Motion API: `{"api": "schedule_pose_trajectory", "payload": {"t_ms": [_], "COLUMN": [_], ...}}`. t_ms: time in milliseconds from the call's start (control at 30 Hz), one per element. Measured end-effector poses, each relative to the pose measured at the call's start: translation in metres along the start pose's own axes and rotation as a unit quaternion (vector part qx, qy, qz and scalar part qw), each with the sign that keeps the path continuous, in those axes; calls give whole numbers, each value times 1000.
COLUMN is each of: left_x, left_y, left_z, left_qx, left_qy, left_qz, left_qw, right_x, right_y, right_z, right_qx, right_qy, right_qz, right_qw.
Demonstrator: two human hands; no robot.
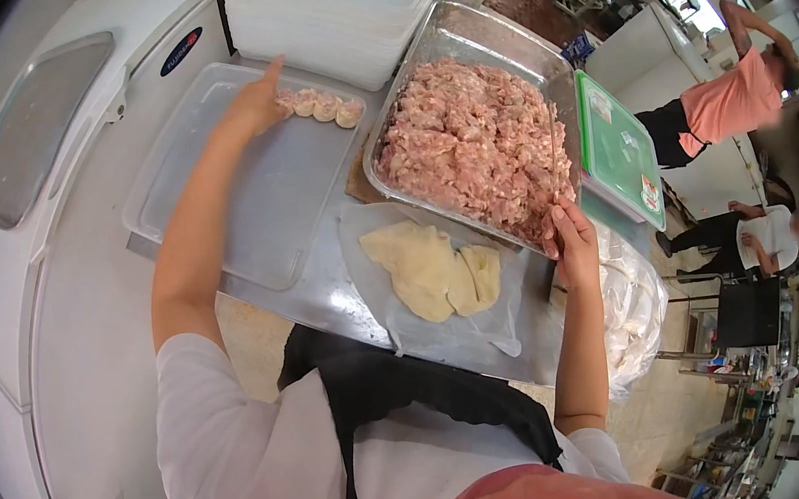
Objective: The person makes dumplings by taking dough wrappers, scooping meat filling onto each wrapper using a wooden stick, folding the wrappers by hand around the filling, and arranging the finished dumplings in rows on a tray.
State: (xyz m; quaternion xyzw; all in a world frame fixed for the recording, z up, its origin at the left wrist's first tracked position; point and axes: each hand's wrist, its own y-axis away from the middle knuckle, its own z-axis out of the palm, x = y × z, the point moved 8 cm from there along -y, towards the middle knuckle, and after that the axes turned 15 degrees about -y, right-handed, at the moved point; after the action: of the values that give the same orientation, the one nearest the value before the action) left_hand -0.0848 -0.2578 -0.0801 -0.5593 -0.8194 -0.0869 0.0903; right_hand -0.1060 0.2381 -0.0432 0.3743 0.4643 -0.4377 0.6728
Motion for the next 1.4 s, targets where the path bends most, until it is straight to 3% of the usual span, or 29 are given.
{"api": "schedule_pose_trajectory", "payload": {"t_ms": [267, 367, 467, 500, 567, 600, 633, 700, 767, 833, 933, 1033, 1133, 1233, 1333, 1400], "left_x": [4, 2, 3, 15, 53, 79, 106, 151, 184, 189, 189, 183, 176, 175, 171, 167], "left_y": [1, 0, 4, 15, 61, 85, 110, 144, 175, 181, 184, 184, 179, 177, 186, 188], "left_z": [13, 16, 7, -6, -41, -54, -62, -40, -18, 5, 24, 38, 45, 47, 33, 25], "left_qx": [131, 107, 125, 152, 203, 188, 171, 4, -16, -37, -36, 21, 30, 33, 79, 112], "left_qy": [8, 90, 16, -6, -49, 3, 56, 207, 177, 140, 100, 125, 166, 186, 208, 237], "left_qz": [52, 85, 78, 94, 124, 170, 214, 251, 350, 346, 350, 365, 340, 325, 310, 289], "left_qw": [990, 987, 989, 984, 970, 967, 960, 945, 920, 927, 931, 922, 925, 927, 924, 921], "right_x": [-2, -3, -9, -29, -50, -55, -62, -72, -67, -48, -19, -16, -18, -22, -42, -26], "right_y": [0, 4, 5, 4, 20, 20, 20, 13, 7, 5, 11, 18, 19, 9, 6, 6], "right_z": [5, 9, 21, 37, 72, 77, 85, 103, 118, 126, 134, 125, 106, 104, 134, 150], "right_qx": [2, 5, -41, -107, -227, -206, -197, -181, -169, -187, -189, -169, -150, -151, -139, -169], "right_qy": [57, 74, 145, 272, 493, 549, 578, 633, 687, 714, 755, 715, 565, 509, 625, 679], "right_qz": [-20, -6, 32, -96, -329, -277, -284, -299, -311, -330, -283, -255, -266, -263, -374, -350], "right_qw": [998, 997, 988, 952, 773, 761, 739, 691, 634, 588, 561, 629, 766, 806, 670, 623]}}
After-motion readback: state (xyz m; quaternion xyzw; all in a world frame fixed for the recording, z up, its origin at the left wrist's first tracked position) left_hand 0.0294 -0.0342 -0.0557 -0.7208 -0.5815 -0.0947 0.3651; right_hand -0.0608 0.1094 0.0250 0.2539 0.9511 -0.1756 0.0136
